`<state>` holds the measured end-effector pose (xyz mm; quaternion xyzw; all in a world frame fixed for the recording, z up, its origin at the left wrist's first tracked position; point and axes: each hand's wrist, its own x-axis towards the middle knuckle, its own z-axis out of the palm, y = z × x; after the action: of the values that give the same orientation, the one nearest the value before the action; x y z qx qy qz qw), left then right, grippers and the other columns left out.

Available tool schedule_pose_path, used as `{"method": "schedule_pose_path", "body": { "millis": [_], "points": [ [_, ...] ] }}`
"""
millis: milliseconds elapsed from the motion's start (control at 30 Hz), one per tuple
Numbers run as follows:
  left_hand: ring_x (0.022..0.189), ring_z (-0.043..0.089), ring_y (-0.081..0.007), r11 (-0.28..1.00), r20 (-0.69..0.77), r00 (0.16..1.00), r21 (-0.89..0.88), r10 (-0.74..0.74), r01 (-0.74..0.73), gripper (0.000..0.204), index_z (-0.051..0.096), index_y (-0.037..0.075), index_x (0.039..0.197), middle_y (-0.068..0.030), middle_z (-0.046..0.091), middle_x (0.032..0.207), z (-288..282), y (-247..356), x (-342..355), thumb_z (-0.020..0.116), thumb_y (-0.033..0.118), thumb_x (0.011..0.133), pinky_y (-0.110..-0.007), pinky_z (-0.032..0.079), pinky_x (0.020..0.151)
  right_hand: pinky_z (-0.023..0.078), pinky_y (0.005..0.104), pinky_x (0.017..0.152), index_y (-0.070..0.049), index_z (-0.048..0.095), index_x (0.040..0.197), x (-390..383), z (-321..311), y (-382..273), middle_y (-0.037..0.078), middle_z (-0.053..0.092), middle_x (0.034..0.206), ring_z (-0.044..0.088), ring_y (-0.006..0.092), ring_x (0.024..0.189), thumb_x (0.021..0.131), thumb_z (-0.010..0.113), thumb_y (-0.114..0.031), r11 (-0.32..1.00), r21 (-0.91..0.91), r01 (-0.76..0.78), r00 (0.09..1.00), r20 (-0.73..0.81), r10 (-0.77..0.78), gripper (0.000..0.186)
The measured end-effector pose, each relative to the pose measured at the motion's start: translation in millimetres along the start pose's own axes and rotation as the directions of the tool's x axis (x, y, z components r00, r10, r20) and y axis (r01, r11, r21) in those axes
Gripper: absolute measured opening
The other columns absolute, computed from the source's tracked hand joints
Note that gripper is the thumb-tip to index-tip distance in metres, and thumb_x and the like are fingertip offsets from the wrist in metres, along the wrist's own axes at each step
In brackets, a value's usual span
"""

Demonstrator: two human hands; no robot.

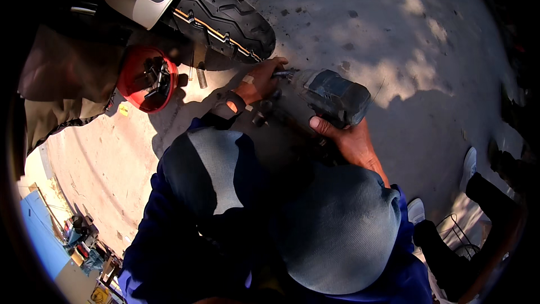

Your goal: The person removes a motorcycle wheel, cleans the hub area, and reattaches the wheel to the motorcycle. They use a hammer to tap the wheel into place and a power drill to tighten the axle nut, ensuring the wheel is securely mounted.

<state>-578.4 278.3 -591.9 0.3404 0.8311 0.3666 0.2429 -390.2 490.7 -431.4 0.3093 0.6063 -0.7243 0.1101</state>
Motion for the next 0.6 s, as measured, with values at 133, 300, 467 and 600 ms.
{"method": "schedule_pose_path", "body": {
  "millis": [133, 300, 467, 600],
  "points": [
    [0.090, 0.068, -0.0180, 0.767, 0.209, 0.945, -0.552, -0.252, 0.327, 0.043, 0.057, -0.003, 0.137, -0.0117, 0.069, 0.103, -37, -18, -63, 0.053, 0.004, 0.095, -0.033, 0.055, 0.079, 0.056, 0.0409, 0.089, -0.005, 0.063, 0.128, 9, 10, 10, 0.009, 0.070, 0.112, 0.066, 0.0240, 0.103, 0.082, 0.090, -0.018, 1.000, 0.018, 0.002, 0.994, 0.113, -0.004, 0.056],
    [0.075, 0.052, -0.0121, 0.420, 0.090, 0.921, -0.870, -0.380, 0.258, 0.034, 0.060, -0.004, 0.123, -0.0090, 0.065, 0.097, -78, 4, -122, 0.046, 0.016, 0.099, -0.025, 0.039, 0.065, 0.057, 0.0414, 0.088, -0.003, 0.061, 0.130, 20, 38, 14, 0.011, 0.069, 0.113, 0.068, 0.0261, 0.098, 0.085, 0.088, -0.022, 0.999, 0.028, -0.047, 0.972, 0.230, 0.040, 0.056],
    [0.080, 0.052, -0.0134, 0.307, 0.075, 0.939, -0.934, -0.337, 0.185, 0.032, 0.056, -0.002, 0.125, -0.0084, 0.064, 0.097, -84, 9, -150, 0.053, 0.017, 0.099, -0.027, 0.041, 0.071, 0.056, 0.0359, 0.088, -0.003, 0.062, 0.129, 21, 61, 9, 0.009, 0.069, 0.114, 0.067, 0.0208, 0.101, 0.087, 0.086, -0.019, 0.988, -0.113, -0.104, 0.944, 0.301, 0.134, 0.051],
    [0.072, 0.048, -0.0084, 0.359, -0.056, 0.943, -0.931, -0.327, 0.070, 0.027, 0.056, 0.001, 0.115, -0.0039, 0.059, 0.085, -60, 14, -153, 0.069, 0.015, 0.096, -0.024, 0.037, 0.064, 0.054, 0.0343, 0.095, -0.004, 0.062, 0.131, 28, 70, 13, 0.007, 0.070, 0.116, 0.065, 0.0171, 0.105, 0.087, 0.086, -0.016, 0.985, -0.161, 0.064, 0.914, 0.406, 0.007, 0.052]
  ]
}}
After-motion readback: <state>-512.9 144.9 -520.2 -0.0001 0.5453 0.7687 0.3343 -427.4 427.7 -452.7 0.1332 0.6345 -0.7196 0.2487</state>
